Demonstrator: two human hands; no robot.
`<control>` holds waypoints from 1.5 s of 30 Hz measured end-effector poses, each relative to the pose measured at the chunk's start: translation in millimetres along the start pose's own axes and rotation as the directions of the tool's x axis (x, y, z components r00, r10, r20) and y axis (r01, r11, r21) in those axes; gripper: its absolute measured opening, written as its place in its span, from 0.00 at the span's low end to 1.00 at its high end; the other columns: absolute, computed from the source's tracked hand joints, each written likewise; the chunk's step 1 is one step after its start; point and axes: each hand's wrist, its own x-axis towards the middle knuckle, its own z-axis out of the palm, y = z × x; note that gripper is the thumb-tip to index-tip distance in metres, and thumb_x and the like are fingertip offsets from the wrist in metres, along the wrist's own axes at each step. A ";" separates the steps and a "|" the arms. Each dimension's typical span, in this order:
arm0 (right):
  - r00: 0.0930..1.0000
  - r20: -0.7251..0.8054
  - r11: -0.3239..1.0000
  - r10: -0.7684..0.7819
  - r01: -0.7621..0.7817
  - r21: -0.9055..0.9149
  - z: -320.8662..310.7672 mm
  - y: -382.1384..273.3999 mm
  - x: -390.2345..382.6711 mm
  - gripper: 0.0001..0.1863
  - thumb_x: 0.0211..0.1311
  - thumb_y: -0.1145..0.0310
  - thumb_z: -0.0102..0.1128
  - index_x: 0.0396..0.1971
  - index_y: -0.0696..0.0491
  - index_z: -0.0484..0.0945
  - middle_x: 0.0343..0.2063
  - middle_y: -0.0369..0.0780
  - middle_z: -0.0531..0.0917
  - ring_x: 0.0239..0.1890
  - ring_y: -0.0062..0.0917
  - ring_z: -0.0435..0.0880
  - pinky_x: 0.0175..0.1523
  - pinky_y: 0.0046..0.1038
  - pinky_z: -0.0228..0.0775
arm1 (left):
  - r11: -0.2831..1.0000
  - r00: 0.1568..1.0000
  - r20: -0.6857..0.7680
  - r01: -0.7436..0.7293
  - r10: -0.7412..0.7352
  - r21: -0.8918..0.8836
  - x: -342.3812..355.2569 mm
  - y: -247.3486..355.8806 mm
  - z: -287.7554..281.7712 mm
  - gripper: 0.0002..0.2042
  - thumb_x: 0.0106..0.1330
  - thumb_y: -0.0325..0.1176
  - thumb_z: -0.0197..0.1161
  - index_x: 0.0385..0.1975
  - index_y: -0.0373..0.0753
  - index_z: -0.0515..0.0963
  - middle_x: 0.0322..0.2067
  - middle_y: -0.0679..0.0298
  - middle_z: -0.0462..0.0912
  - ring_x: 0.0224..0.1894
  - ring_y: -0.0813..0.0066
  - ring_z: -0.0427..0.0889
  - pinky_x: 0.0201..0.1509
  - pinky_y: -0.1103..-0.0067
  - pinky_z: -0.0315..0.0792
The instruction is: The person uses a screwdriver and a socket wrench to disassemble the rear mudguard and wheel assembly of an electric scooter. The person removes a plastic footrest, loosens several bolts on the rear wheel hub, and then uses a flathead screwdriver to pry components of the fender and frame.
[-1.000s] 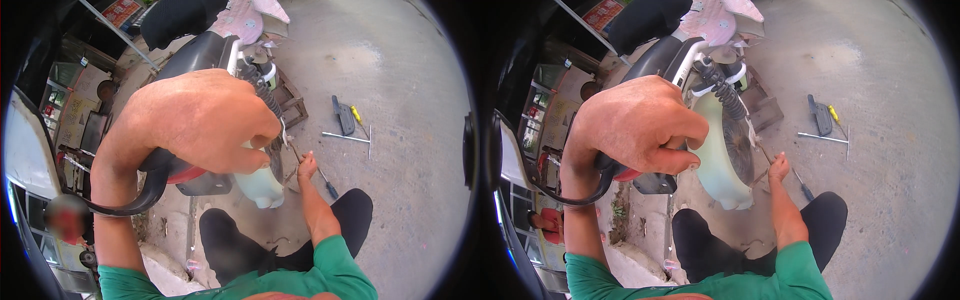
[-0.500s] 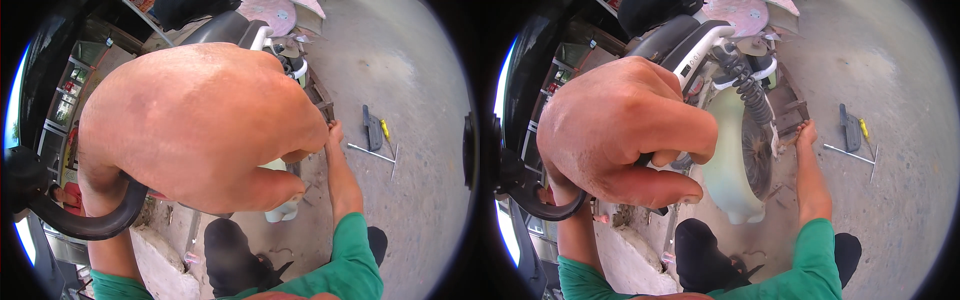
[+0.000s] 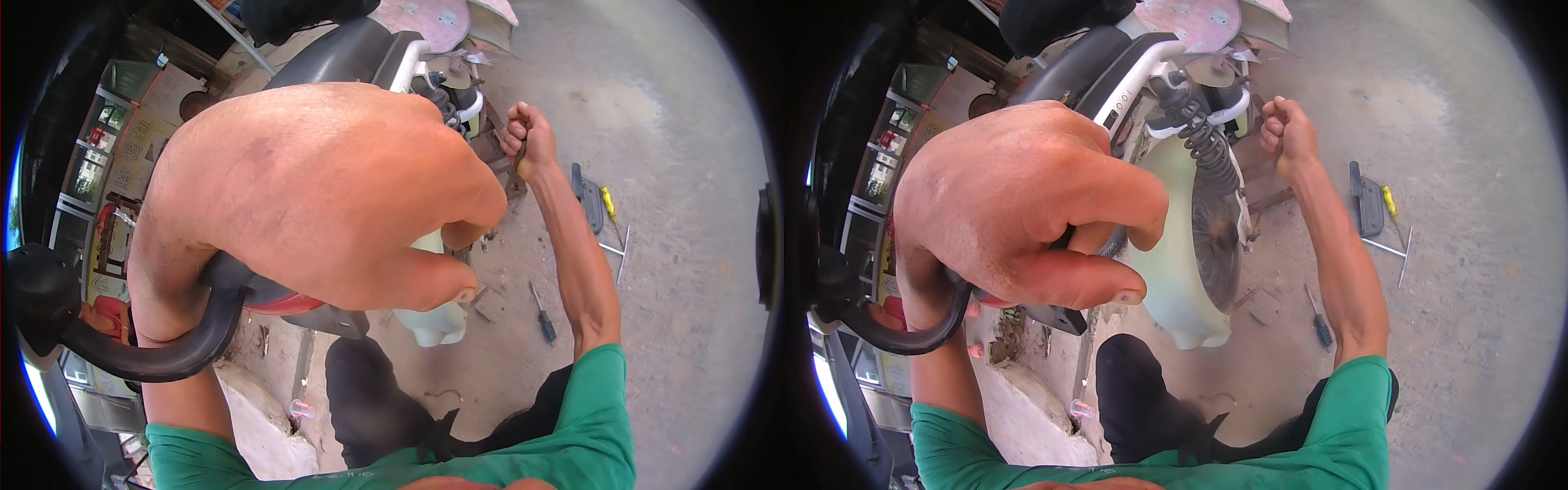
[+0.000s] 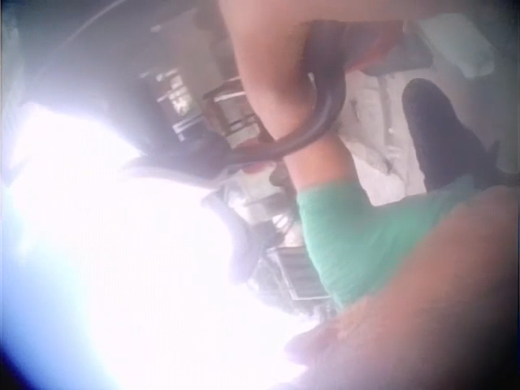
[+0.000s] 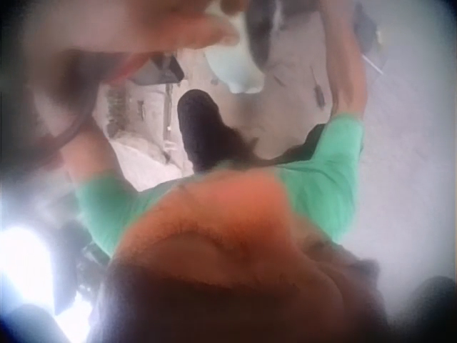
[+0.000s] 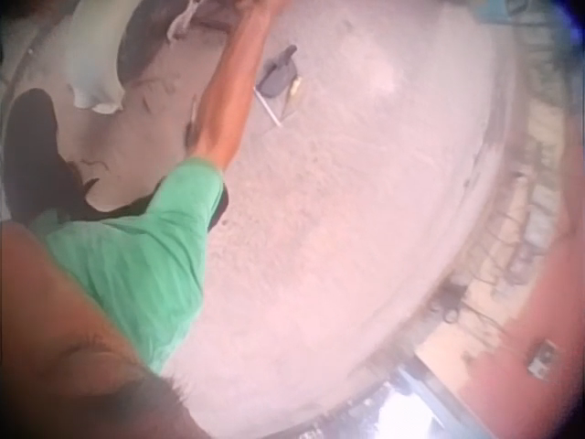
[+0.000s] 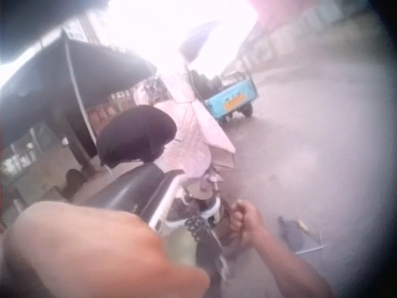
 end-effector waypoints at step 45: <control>0.790 0.606 0.000 0.099 0.609 -0.794 40.5 -30.7 -103.3 0.22 0.62 0.66 0.58 0.54 0.58 0.76 0.46 0.48 0.84 0.52 0.44 0.83 0.59 0.38 0.74 | 0.968 0.990 0.019 0.143 -0.142 -0.205 -8.7 -1.6 -2.3 0.10 0.62 0.37 0.68 0.37 0.37 0.82 0.17 0.58 0.80 0.23 0.58 0.82 0.28 0.67 0.74</control>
